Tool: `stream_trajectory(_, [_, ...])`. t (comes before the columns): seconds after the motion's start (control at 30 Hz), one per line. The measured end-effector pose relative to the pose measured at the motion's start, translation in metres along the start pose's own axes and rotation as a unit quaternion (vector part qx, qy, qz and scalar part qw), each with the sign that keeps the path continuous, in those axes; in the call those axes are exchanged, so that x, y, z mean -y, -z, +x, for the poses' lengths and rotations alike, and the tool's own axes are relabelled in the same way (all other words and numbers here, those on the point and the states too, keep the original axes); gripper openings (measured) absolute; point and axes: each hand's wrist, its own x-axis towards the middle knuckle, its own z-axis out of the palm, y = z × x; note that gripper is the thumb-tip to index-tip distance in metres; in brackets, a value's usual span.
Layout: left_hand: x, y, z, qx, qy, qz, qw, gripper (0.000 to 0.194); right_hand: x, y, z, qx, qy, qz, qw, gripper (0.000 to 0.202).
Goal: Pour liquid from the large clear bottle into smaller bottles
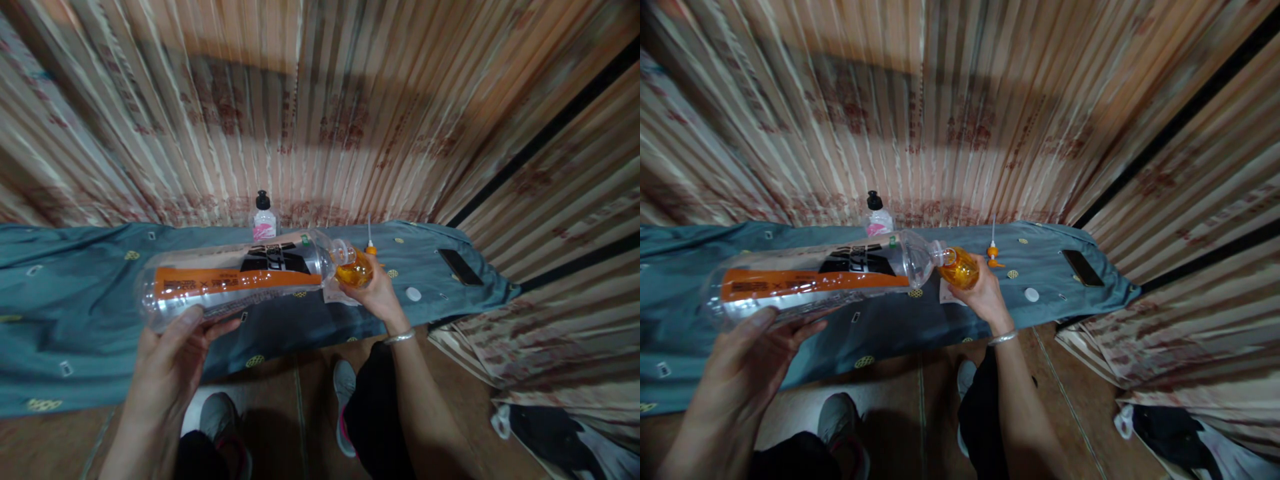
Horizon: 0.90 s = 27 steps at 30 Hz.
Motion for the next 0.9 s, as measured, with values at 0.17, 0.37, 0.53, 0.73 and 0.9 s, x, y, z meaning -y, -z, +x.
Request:
stream_trajectory(0.17, [0.003,0.006,0.003,0.016,-0.001,0.001,1.000,0.037,0.002,0.001,0.000,-0.001,0.000,-0.013,1.000,0.061])
stream_trajectory(0.37, [0.002,0.007,0.003,0.022,-0.004,0.009,1.000,0.047,0.003,0.000,0.000,-0.006,0.003,-0.006,1.000,0.061])
stream_trajectory(0.53, [-0.001,-0.001,0.000,0.004,-0.008,0.004,1.000,0.052,0.004,0.000,-0.001,-0.003,0.001,-0.006,1.000,0.060])
stream_trajectory(0.73, [-0.003,-0.006,-0.002,-0.016,-0.022,0.002,1.000,0.060,0.002,0.000,0.000,-0.001,-0.004,-0.003,1.000,0.062])
stream_trajectory(0.9, [0.000,0.001,0.000,0.006,-0.011,0.008,1.000,0.055,0.001,0.000,0.000,-0.001,-0.002,-0.009,1.000,0.063])
